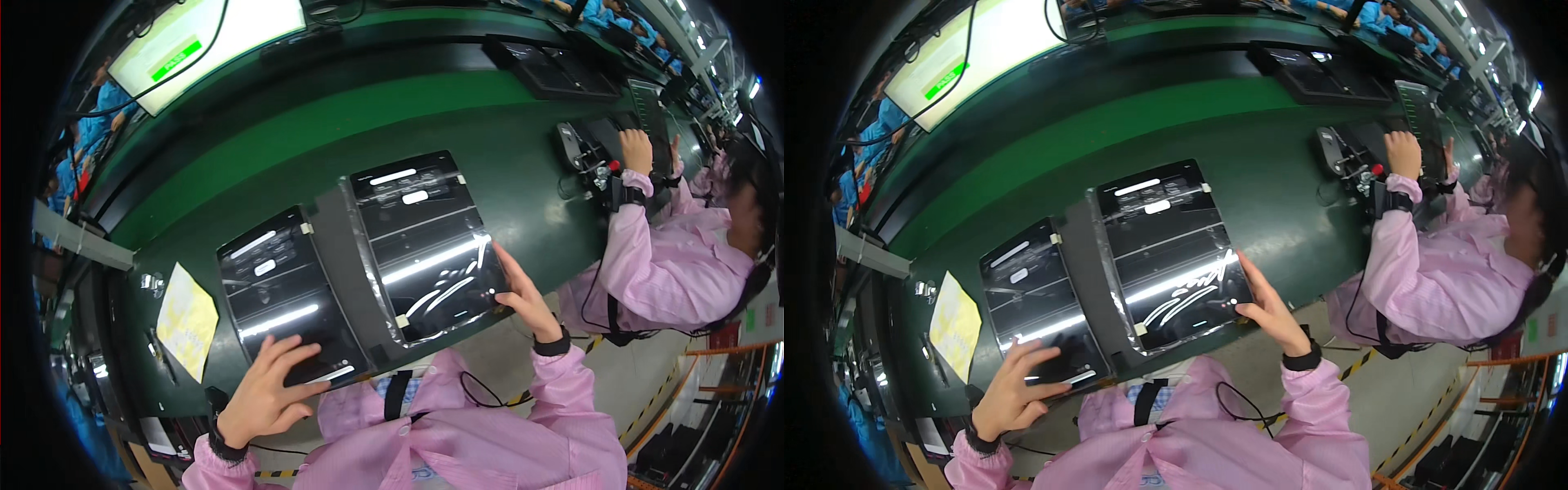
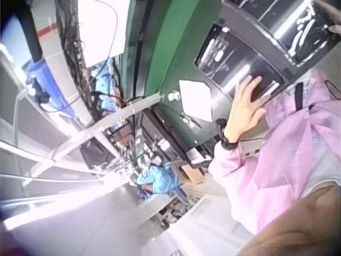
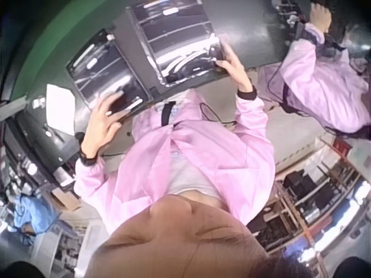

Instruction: Testing the functionality of tablet-like electronic devices on an assembly line.

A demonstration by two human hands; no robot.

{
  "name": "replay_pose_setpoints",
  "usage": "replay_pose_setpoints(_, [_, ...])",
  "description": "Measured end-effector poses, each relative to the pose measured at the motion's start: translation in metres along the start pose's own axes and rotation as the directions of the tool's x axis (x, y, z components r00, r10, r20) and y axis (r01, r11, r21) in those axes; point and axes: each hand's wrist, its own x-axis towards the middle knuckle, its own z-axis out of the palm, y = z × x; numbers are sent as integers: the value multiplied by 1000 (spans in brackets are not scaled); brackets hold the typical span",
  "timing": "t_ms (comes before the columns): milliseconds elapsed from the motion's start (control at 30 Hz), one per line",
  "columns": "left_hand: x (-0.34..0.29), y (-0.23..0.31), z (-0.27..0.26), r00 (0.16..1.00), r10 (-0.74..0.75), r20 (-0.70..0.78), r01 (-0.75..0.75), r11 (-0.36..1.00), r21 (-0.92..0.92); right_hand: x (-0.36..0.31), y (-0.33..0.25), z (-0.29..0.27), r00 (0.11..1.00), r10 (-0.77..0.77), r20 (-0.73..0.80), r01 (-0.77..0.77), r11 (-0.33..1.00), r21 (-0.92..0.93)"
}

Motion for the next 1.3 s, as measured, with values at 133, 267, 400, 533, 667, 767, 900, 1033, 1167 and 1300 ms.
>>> replay_pose_setpoints(133, [9, 2, 3, 994, -31, -104, 40, 996, 81, -1, 0, 5, 999, -5, -41, 4, 1000, -20])
replay_pose_setpoints(267, [9, 4, 6, 995, -23, -94, 34, 993, 115, 0, 1, 9, 996, -33, -78, 29, 998, -54])
replay_pose_setpoints(400, [8, 3, 10, 993, -31, -114, 45, 992, 116, -1, 2, 10, 994, -32, -106, 27, 999, -45])
replay_pose_setpoints(533, [9, -2, 15, 994, 5, -113, 15, 985, 173, 0, 1, 11, 988, -94, -124, 80, 990, -113])
replay_pose_setpoints(667, [15, -5, 23, 993, 68, -93, -55, 990, 132, 4, -8, 12, 925, -260, -277, 153, 923, -354])
replay_pose_setpoints(767, [21, -6, 28, 997, 47, -58, -40, 992, 116, 13, -23, 12, 861, -483, -162, 310, 749, -586])
replay_pose_setpoints(900, [21, -6, 25, 995, 38, -89, -28, 994, 106, 26, -44, 25, 879, -477, -15, 325, 620, -715])
replay_pose_setpoints(1033, [11, -7, 12, 980, -16, -200, 42, 991, 125, 52, -54, 39, 885, -428, 184, 393, 474, -788])
replay_pose_setpoints(1167, [1, -17, 1, 937, -73, -343, 135, 978, 160, 76, -52, 49, 880, -401, 253, 421, 417, -805])
replay_pose_setpoints(1300, [-4, -37, -9, 883, -109, -457, 219, 956, 195, 85, -47, 57, 887, -364, 285, 410, 333, -849])
